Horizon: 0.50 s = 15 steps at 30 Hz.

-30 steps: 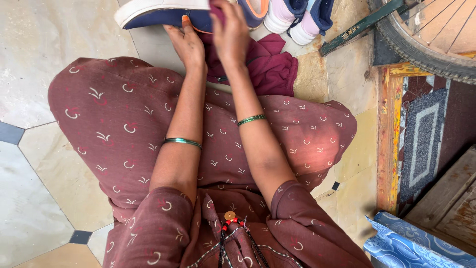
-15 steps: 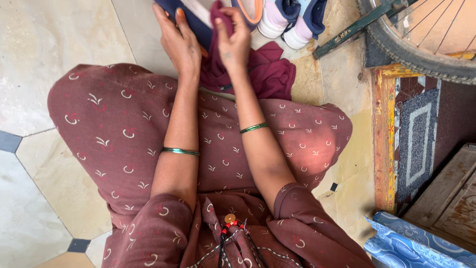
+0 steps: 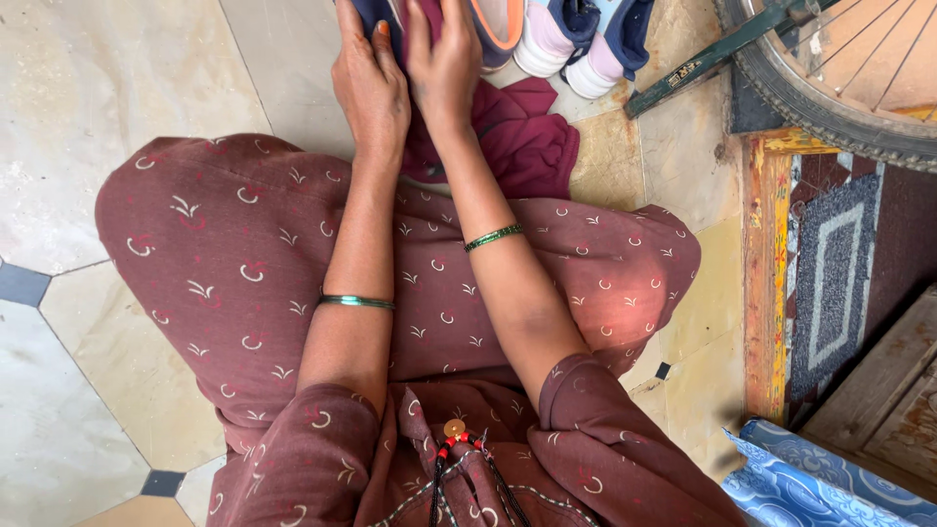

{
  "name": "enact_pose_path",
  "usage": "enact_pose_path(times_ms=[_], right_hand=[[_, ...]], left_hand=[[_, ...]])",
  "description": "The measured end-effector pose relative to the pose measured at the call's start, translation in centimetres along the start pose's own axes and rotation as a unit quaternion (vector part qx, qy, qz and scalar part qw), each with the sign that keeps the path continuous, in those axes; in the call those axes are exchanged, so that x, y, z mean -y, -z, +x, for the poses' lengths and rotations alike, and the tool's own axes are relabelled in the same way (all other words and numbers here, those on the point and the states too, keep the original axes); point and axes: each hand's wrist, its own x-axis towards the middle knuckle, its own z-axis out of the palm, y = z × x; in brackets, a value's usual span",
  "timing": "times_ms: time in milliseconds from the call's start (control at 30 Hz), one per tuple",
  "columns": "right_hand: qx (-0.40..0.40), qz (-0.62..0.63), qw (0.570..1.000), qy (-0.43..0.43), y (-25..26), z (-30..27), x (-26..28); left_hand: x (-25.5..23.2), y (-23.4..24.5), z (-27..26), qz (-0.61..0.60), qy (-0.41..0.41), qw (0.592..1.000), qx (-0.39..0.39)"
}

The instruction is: The person sits on the floor and wipes a pair of blue and orange slip-on shoes with a maroon cloth. They clean the exterior and interior surfaces of both shoes, then place them on the floor next to other footwear.

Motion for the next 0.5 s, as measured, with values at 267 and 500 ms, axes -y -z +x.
enact_pose_path(times_ms=[267,500], right_hand=[[0.157,-0.173,0.97,-0.066,6.3,-5.3,-6.5],[0.037,0.121,0.958,-0.257,11.7,-5.3,-10.8]], left_hand=[[-1.8,0.4,-0.2,0.018,-0.029,0.999,0.02],[-3.5,0.8,2.8,0.184,-0.221,0.957,-0.024]])
